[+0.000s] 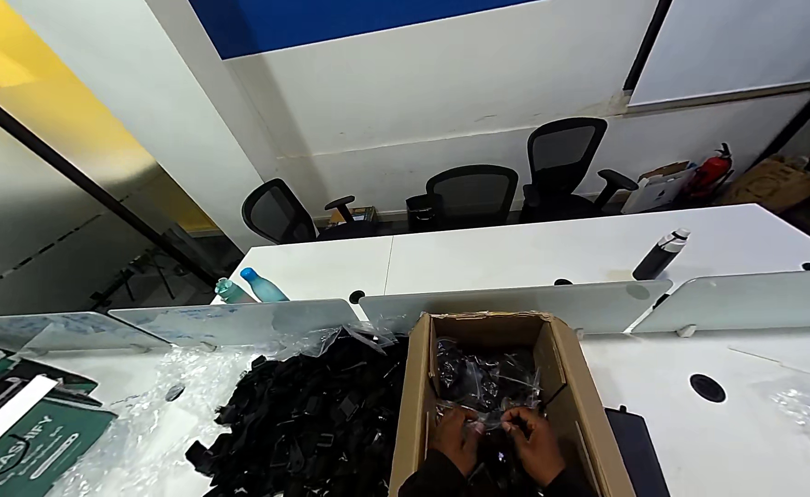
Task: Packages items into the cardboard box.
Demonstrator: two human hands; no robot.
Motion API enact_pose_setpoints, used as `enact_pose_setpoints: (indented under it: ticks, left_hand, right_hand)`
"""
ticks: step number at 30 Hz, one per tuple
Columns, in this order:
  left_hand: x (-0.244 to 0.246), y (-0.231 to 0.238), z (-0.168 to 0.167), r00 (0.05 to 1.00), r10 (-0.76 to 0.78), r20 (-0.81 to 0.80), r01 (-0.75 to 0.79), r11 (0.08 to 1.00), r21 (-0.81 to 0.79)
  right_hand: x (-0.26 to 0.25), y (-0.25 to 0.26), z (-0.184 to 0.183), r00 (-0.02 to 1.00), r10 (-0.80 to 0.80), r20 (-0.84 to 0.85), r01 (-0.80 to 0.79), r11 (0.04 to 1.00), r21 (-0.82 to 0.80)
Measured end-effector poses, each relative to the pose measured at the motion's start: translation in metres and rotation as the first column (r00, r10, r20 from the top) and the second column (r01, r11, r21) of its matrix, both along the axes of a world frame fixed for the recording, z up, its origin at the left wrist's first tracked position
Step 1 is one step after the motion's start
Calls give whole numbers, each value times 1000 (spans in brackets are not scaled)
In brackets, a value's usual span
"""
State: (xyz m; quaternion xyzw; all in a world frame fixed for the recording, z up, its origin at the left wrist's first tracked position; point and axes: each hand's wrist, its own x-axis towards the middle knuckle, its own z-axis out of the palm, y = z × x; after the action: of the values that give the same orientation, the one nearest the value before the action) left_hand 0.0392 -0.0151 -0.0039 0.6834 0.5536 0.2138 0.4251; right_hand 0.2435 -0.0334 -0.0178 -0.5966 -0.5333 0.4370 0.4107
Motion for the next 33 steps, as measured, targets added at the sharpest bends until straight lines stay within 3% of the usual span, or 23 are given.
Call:
enact_pose_setpoints:
  ticks: [4, 10, 18, 27, 33]
  left_hand:
    - [1, -2, -9, 992, -115, -45, 120, 985, 122]
    - [1, -4, -12, 993, -114, 25, 105, 966, 237]
    - [3, -4, -12, 986, -144, 86, 121, 966, 228]
    - [3, -6, -12, 970, -231, 78, 205, 947, 247]
    - [4, -4, -11, 979, -184, 92, 166, 971, 174]
  right_hand:
    - [-3, -3, -3, 988, 108, 107, -109, 994, 3]
    - [-6, -5, 3, 981, 163, 103, -165, 986, 13]
    - [-6, -6, 2, 980, 172, 97, -174, 985, 10]
    - [-11, -7, 17, 872, 254, 418, -264, 964, -35]
    - [-12, -7, 17, 853, 271, 446, -272, 960, -65]
